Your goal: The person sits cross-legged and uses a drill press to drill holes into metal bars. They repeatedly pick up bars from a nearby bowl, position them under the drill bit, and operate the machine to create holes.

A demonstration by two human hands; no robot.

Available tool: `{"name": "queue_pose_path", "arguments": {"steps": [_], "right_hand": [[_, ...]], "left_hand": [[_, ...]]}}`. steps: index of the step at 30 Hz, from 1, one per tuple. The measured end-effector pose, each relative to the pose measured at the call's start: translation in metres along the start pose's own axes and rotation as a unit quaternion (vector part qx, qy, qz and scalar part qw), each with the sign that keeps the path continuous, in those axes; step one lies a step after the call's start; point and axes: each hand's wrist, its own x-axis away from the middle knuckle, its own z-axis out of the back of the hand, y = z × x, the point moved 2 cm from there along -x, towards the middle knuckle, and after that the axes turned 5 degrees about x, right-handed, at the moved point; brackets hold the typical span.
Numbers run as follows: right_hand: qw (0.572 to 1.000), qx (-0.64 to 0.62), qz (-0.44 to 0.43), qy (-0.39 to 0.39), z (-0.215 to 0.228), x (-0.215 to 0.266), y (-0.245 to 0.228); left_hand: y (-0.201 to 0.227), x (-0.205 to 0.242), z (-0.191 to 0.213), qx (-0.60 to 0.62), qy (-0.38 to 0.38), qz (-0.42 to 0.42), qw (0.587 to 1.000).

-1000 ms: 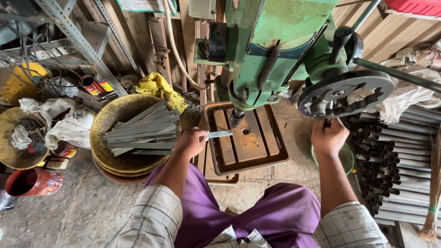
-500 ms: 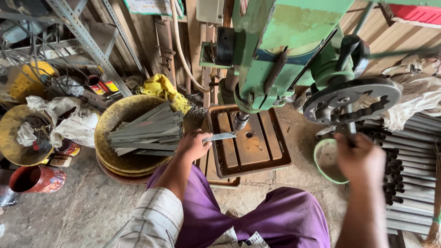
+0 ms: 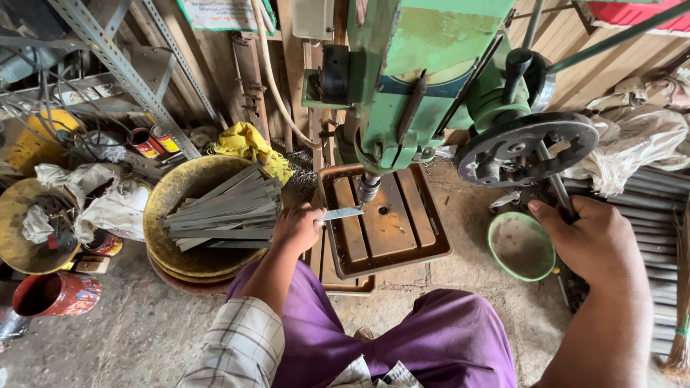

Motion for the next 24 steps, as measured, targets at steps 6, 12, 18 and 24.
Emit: {"name": "queue_pose_path", "arguments": {"steps": [6,12,18,24], "right_hand": [[0.996,0.061,-0.019,-0.058,0.025,-0.01,0.003],[0.998,0.033,-0.024,-0.046,0.024,-0.004,-0.005],[0.998,0.036,-0.046,-0.039,0.019,-0.003,-0.006],[0.999,0.003,-0.024,-0.035,0.018,-0.001,-0.007]], "left_hand": [[-0.002,0.001,-0.002,0.008,-0.007,0.001,1.0],[-0.005,-0.002,-0.006,-0.003,0.008,-0.021,1.0],[-0.003,0.007,0.006,0.049,0.083,-0.053,0.994],[-0.007,0.002,-0.01,-0.001,0.014,-0.039,0.999]]}}
